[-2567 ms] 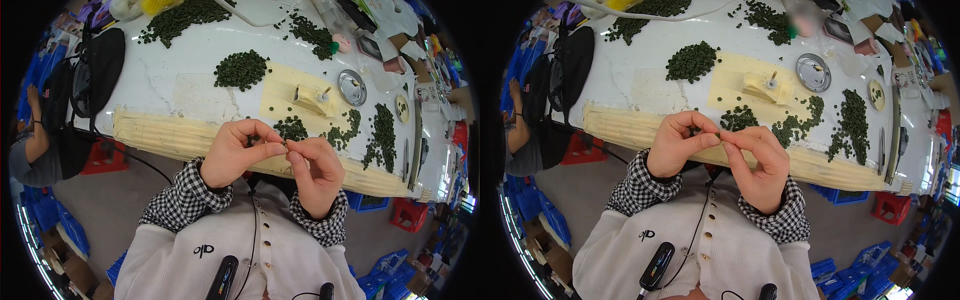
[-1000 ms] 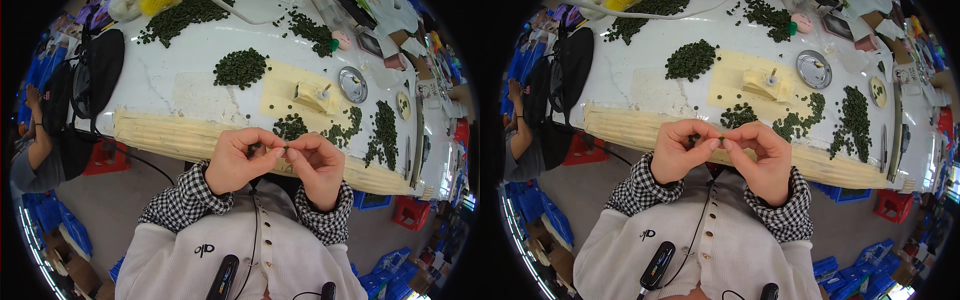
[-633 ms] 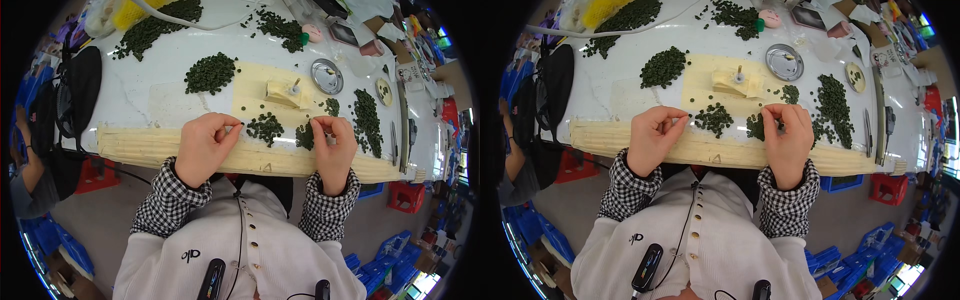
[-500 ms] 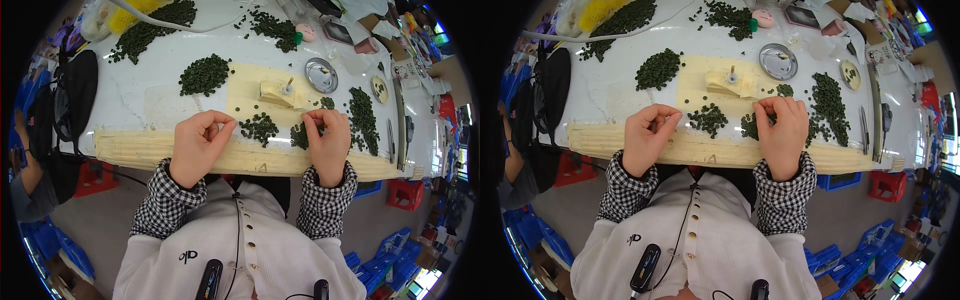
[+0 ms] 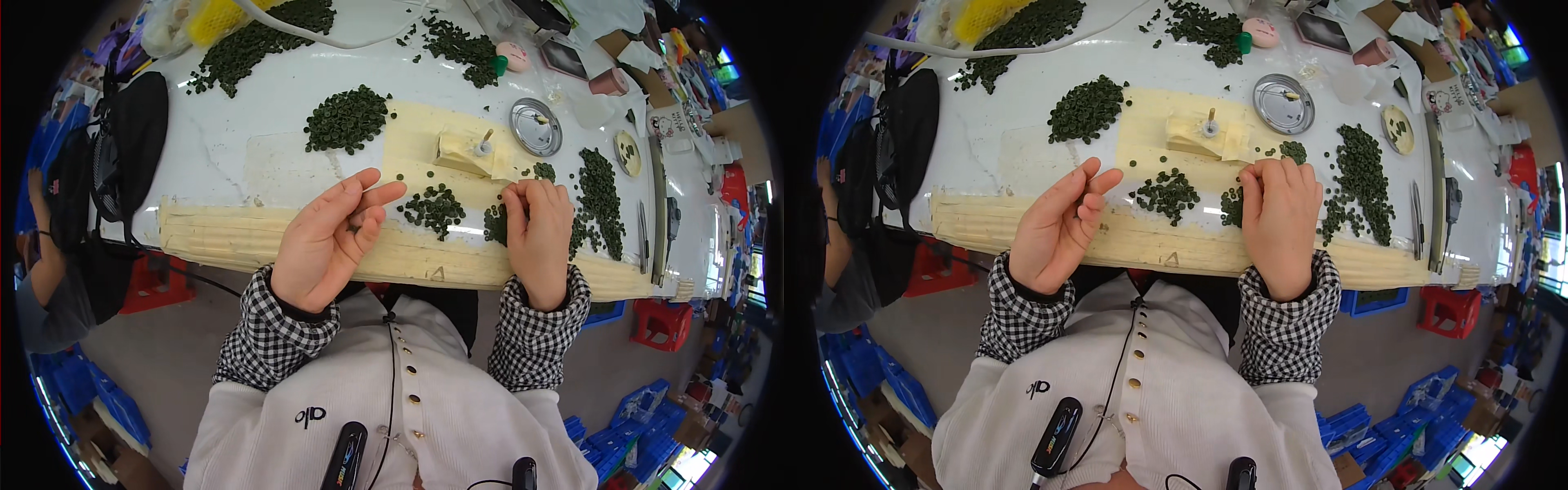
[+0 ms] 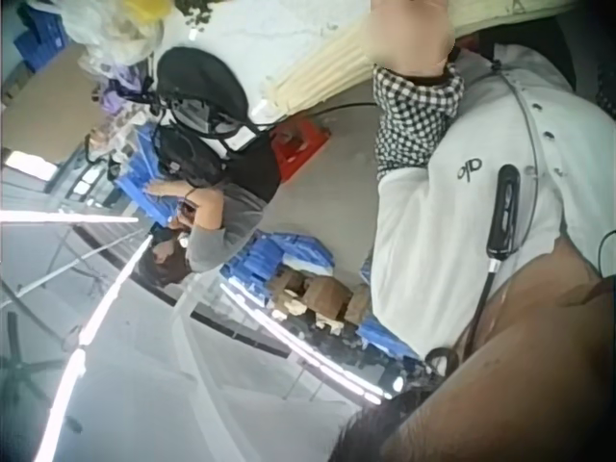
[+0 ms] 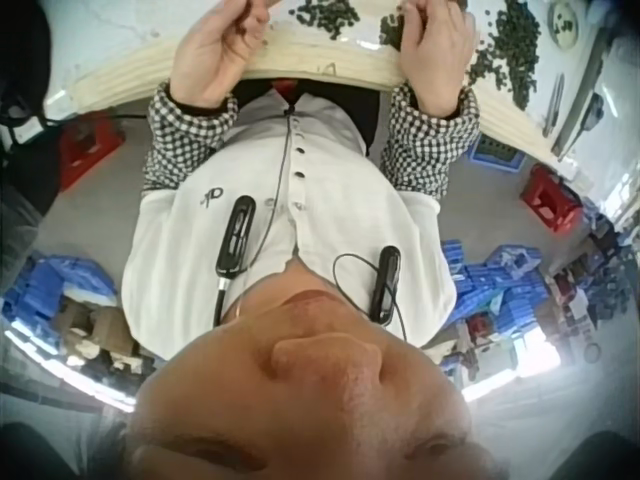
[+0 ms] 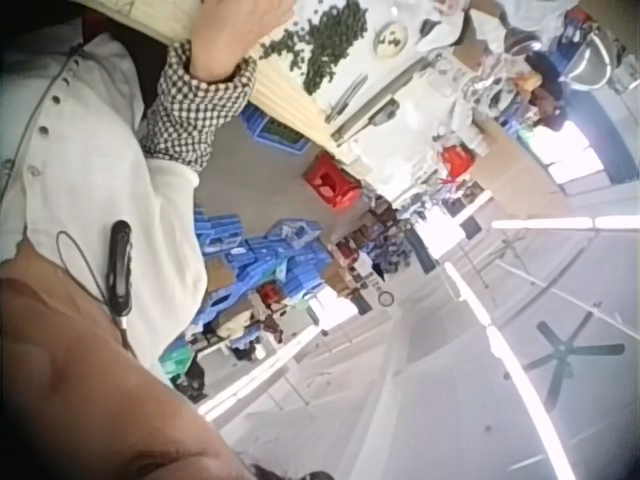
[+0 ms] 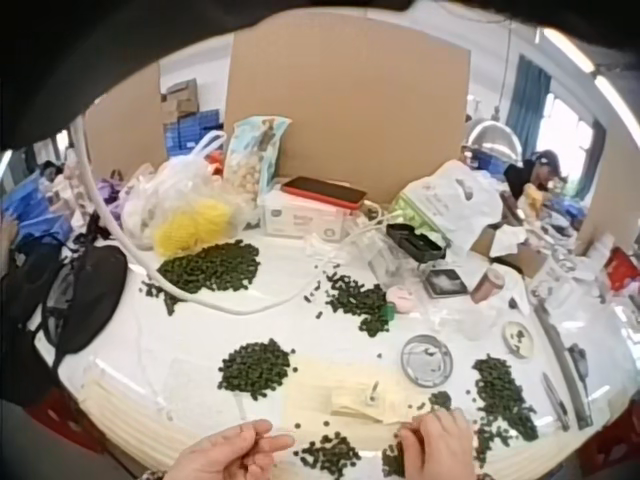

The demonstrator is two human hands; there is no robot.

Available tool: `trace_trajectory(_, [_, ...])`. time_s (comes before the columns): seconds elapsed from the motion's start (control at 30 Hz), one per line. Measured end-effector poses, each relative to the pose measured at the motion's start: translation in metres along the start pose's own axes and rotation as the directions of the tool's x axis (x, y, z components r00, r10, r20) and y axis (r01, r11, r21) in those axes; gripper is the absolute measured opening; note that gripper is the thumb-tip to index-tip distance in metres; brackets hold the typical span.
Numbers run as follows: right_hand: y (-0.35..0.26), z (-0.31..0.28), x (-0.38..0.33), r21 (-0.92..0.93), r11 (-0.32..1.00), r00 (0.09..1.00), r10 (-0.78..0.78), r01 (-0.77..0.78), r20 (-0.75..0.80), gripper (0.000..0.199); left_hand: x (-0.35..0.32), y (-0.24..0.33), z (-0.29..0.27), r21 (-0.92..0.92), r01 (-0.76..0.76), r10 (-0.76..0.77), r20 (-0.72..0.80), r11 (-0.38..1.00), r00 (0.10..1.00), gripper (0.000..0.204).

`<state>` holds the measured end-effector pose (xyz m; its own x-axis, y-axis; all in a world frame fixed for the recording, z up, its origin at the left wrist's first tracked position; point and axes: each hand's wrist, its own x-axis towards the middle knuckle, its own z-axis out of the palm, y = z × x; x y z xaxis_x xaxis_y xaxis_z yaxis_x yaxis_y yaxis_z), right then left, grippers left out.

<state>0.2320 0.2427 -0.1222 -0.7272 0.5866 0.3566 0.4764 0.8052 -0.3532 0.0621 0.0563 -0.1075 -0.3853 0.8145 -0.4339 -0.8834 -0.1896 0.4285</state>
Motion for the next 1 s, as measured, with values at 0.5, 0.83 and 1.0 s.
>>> trace_trajectory(0.5, [-0.015, -0.007, -0.007, 0.126, 0.991, 0.996, -0.045, 0.035, 0.076, 0.011, -0.002, -0.012, 0.004, 0.164, 0.003, -0.024, 0.126, 0.986, 0.992, 0.029])
trace_trajectory(0.83, [-0.014, -0.011, -0.019, 0.418, 0.897, 0.985, 0.171, -0.147, -0.019, 0.011, 0.002, -0.016, -0.004, 0.157, 0.04, -0.062, 0.133, 0.987, 0.989, 0.023])
trace_trajectory(1.0, [-0.014, -0.01, -0.02, 0.52, 0.837, 0.978, 0.209, -0.173, -0.011, 0.013, 0.001, -0.017, 0.0, 0.217, 0.032, -0.056, 0.108, 0.976, 0.993, 0.025])
